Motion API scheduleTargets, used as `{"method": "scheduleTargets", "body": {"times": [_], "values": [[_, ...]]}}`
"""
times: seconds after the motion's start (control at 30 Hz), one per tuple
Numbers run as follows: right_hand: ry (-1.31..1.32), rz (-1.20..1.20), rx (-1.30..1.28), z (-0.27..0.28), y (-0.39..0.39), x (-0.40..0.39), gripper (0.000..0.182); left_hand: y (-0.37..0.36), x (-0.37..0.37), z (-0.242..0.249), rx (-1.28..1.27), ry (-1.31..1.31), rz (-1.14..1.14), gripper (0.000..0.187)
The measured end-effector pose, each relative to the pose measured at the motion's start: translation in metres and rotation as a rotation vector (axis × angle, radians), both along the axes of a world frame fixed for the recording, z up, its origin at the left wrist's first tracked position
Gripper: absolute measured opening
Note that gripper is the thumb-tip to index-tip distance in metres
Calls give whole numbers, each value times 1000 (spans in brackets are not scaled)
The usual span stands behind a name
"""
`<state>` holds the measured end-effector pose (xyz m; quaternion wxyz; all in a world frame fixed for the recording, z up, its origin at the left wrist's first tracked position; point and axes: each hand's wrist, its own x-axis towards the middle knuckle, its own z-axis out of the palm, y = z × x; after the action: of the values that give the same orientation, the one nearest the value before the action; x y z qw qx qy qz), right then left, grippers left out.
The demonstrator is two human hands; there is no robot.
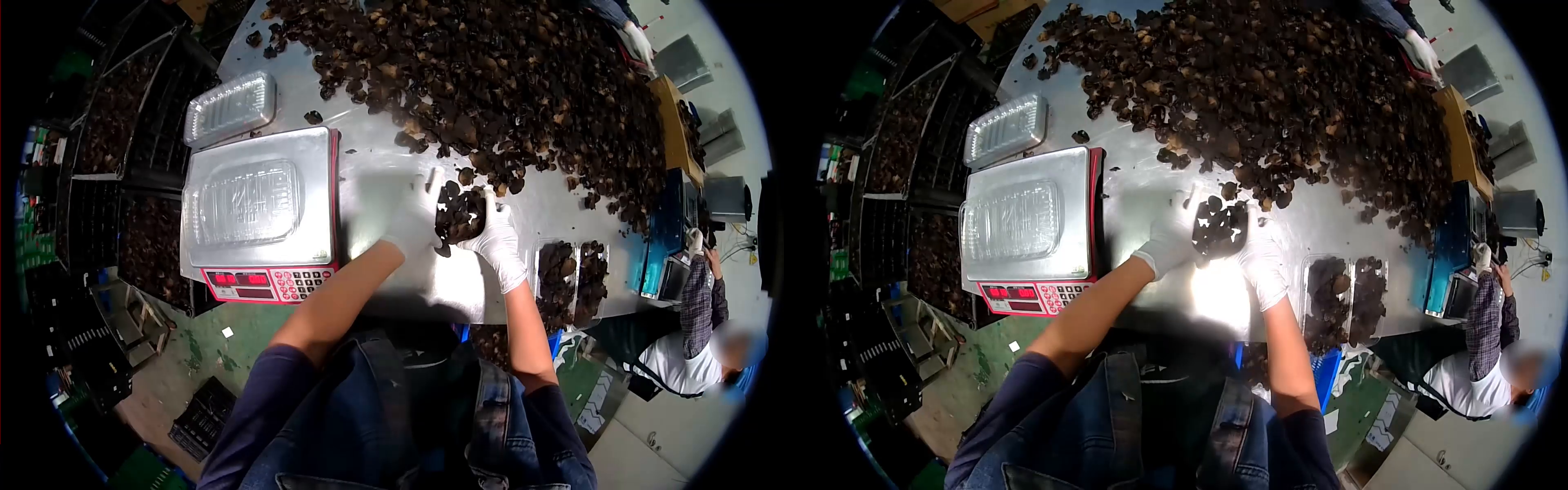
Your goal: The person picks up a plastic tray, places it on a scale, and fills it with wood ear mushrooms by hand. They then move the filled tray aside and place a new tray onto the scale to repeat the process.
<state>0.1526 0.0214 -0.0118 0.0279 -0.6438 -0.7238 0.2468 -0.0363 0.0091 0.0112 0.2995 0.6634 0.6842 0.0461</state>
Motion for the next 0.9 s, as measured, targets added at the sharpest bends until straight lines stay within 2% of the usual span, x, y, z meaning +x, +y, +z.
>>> {"method": "scheduleTargets", "body": {"times": [0.07, 0.1, 0.13, 0.2, 0.23, 0.27, 0.33, 0.37, 0.43, 0.47, 0.57, 0.6, 0.67, 0.7, 0.73, 0.8, 0.83, 0.87, 0.9], "values": [[-73, 45, -125, 18, 4, -11, 129, 14, 5, 5, -186, 88, -159, 136], [13, 46, -115, 5, 2, -5, 122, 9, 6, 2, -33, 117, -195, 106], [15, 75, -65, 7, -5, -7, 120, 4, 5, -2, -33, 118, -191, 106], [11, 56, -126, 23, -19, -15, 119, -7, 2, -13, 329, -21, -227, 111], [0, 46, -196, 28, -19, -18, 119, -10, 2, -17, 377, -57, -180, 88], [-34, 2, -209, 34, -18, -24, 114, -9, 4, -22, 378, -56, -180, 88], [25, -31, -169, 28, -12, -30, 102, -12, 5, -29, 189, -192, -94, 77], [27, -28, -172, 14, -12, -27, 102, -11, 7, -10, 152, -216, -91, 71], [185, -56, -73, -21, -9, -14, 74, -14, 15, -36, 158, -274, -12, 69], [184, -53, -70, -23, -9, -13, 74, -14, 19, -47, 164, -335, 64, 67], [493, -35, 65, -26, -14, -10, 53, -14, 26, -64, 290, -470, 117, 60], [637, -16, 100, -34, -16, -8, 52, -16, 28, -65, 294, -469, 127, 60], [870, -122, -42, -28, -15, -10, 53, -18, 30, -54, 336, -550, 225, 46], [1020, -199, -173, -23, -16, -8, 58, -19, 28, -49, 360, -592, 235, 47], [932, -130, -116, -28, -15, -5, 58, -22, 26, -47, 471, -649, 225, 47], [821, -27, -36, -3, -20, -14, 57, -28, 18, -29, 565, -677, 200, 45], [1008, -145, -168, 26, -27, -32, 55, -34, 8, -9, 538, -741, 220, 45], [962, -70, -134, 30, -26, -39, 56, -41, -4, 8, 527, -779, 227, 47], [1058, -41, -173, 44, -29, -56, 56, -47, -17, 17, 569, -724, 241, 49]]}}
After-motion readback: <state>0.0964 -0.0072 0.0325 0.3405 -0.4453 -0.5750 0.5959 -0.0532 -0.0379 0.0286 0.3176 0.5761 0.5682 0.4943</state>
